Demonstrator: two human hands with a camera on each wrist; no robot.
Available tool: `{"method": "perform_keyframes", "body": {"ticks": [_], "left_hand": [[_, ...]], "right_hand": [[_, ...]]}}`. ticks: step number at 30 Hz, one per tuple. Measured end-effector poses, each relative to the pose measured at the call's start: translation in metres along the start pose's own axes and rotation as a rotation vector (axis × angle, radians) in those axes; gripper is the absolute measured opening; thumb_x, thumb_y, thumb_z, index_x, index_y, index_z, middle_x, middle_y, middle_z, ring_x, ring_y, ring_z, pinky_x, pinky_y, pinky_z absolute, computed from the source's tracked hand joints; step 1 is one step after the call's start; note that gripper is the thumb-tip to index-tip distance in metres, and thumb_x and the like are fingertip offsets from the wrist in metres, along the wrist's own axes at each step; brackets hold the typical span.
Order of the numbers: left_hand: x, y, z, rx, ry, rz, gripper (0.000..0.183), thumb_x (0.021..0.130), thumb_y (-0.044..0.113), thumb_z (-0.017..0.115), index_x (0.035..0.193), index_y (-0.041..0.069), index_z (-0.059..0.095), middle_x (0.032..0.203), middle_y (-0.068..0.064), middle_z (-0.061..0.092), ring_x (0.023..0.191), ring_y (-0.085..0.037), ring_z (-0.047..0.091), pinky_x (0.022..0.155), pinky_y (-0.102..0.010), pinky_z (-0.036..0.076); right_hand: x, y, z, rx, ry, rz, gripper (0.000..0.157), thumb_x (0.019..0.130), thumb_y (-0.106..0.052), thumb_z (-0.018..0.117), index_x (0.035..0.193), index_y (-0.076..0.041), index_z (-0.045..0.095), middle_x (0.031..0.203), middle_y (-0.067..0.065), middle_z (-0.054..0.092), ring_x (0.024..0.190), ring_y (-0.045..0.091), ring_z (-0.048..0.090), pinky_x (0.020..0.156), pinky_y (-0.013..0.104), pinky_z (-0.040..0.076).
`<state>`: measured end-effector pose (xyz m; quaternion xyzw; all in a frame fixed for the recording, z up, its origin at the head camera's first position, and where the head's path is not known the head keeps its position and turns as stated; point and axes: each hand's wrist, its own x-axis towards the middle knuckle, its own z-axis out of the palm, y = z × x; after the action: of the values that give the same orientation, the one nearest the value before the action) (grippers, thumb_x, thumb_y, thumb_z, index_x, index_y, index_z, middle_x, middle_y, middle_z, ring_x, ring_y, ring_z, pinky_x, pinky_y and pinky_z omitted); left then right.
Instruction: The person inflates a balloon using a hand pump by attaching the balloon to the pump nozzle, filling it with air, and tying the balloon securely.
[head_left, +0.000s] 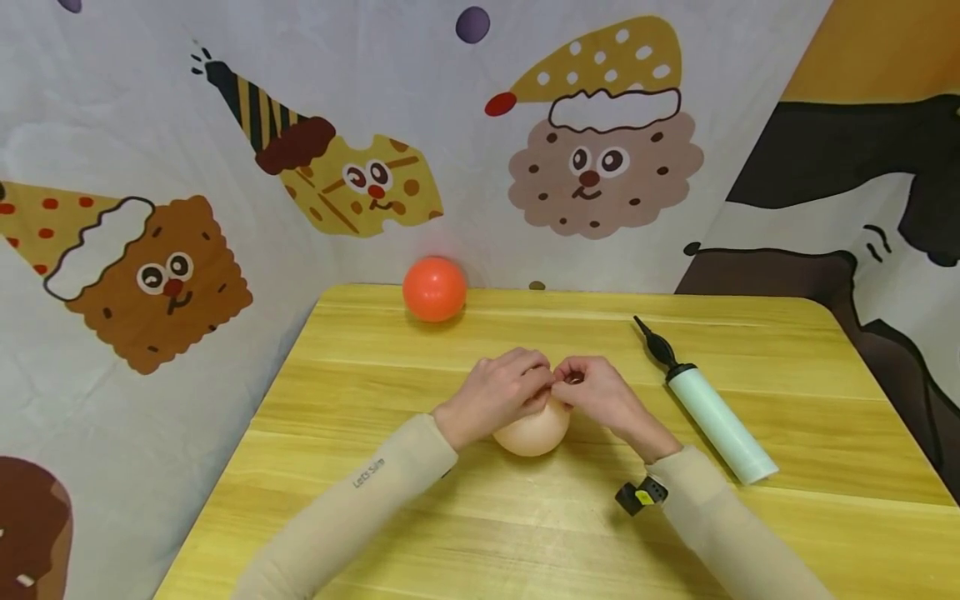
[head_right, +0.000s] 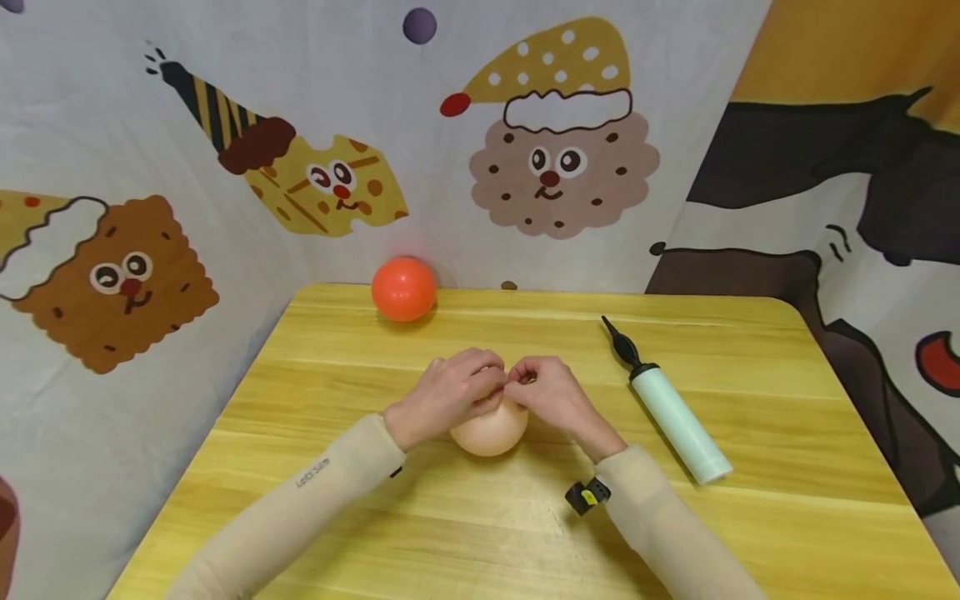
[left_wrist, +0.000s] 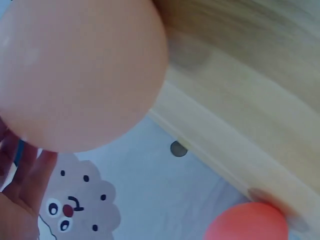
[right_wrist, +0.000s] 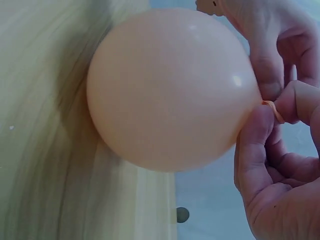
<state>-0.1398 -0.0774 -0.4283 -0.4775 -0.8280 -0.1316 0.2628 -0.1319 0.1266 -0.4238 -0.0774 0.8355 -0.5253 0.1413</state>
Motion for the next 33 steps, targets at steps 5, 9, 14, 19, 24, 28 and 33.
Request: {"method": "perform_keyframes", "body": {"ticks": [5, 9, 14, 19, 24, 28, 33], "left_hand": [[0.003, 0.003, -0.004, 0.012, -0.030, -0.042, 0.010, 0.089, 0.012, 0.072, 0.098, 0.012, 0.072, 0.109, -0.001, 0.063, 0.094, -0.016, 0.064, 0.053, -0.026, 0.055], [0.000, 0.004, -0.003, 0.016, -0.004, -0.075, 0.012, 0.083, 0.011, 0.072, 0.094, 0.010, 0.069, 0.110, -0.002, 0.064, 0.099, -0.017, 0.064, 0.056, -0.025, 0.056], [-0.008, 0.001, 0.002, -0.018, 0.083, -0.167, 0.015, 0.075, 0.010, 0.077, 0.084, 0.011, 0.064, 0.108, -0.001, 0.067, 0.101, -0.015, 0.065, 0.060, -0.026, 0.059], [-0.015, -0.002, 0.008, -0.118, 0.137, -0.235, 0.021, 0.070, 0.004, 0.079, 0.081, 0.011, 0.062, 0.106, -0.002, 0.069, 0.102, -0.017, 0.068, 0.072, -0.025, 0.060], [-0.021, -0.004, 0.018, -0.338, 0.151, -0.260, 0.023, 0.074, -0.003, 0.077, 0.085, 0.008, 0.060, 0.110, -0.007, 0.069, 0.117, -0.025, 0.067, 0.099, -0.024, 0.053], [-0.027, -0.007, 0.025, -0.500, 0.175, -0.283, 0.025, 0.075, -0.010, 0.073, 0.088, 0.006, 0.059, 0.111, -0.009, 0.068, 0.121, -0.027, 0.065, 0.106, -0.026, 0.049], [-0.030, -0.012, 0.029, -0.565, 0.230, -0.336, 0.023, 0.076, -0.011, 0.069, 0.088, 0.006, 0.059, 0.108, -0.007, 0.068, 0.120, -0.025, 0.066, 0.103, -0.031, 0.052]], "right_hand": [[0.000, -0.005, 0.000, -0.010, -0.017, -0.015, 0.011, 0.085, -0.004, 0.068, 0.095, -0.001, 0.067, 0.089, 0.008, 0.066, 0.076, 0.019, 0.060, 0.062, 0.029, 0.052], [-0.002, -0.008, 0.003, 0.006, -0.026, -0.027, 0.015, 0.084, -0.004, 0.069, 0.098, -0.001, 0.065, 0.096, 0.010, 0.066, 0.078, 0.019, 0.062, 0.065, 0.030, 0.053], [-0.003, -0.007, 0.006, 0.072, -0.025, -0.009, 0.017, 0.087, -0.002, 0.068, 0.102, 0.000, 0.061, 0.102, 0.014, 0.063, 0.078, 0.021, 0.063, 0.070, 0.034, 0.058], [-0.001, -0.003, 0.008, 0.104, -0.036, -0.015, 0.014, 0.090, -0.002, 0.069, 0.101, 0.001, 0.061, 0.101, 0.015, 0.062, 0.078, 0.021, 0.065, 0.073, 0.035, 0.061], [0.002, 0.002, 0.010, 0.127, -0.069, -0.037, 0.012, 0.092, -0.006, 0.071, 0.100, 0.001, 0.066, 0.101, 0.013, 0.065, 0.082, 0.020, 0.065, 0.074, 0.035, 0.061], [0.004, 0.008, 0.007, 0.245, -0.138, -0.039, 0.015, 0.097, -0.007, 0.071, 0.106, 0.004, 0.068, 0.105, 0.013, 0.068, 0.091, 0.019, 0.066, 0.080, 0.032, 0.061], [0.002, 0.013, 0.001, 0.276, -0.123, -0.050, 0.023, 0.099, -0.012, 0.071, 0.114, 0.005, 0.069, 0.111, 0.015, 0.070, 0.101, 0.023, 0.069, 0.090, 0.037, 0.059]]}}
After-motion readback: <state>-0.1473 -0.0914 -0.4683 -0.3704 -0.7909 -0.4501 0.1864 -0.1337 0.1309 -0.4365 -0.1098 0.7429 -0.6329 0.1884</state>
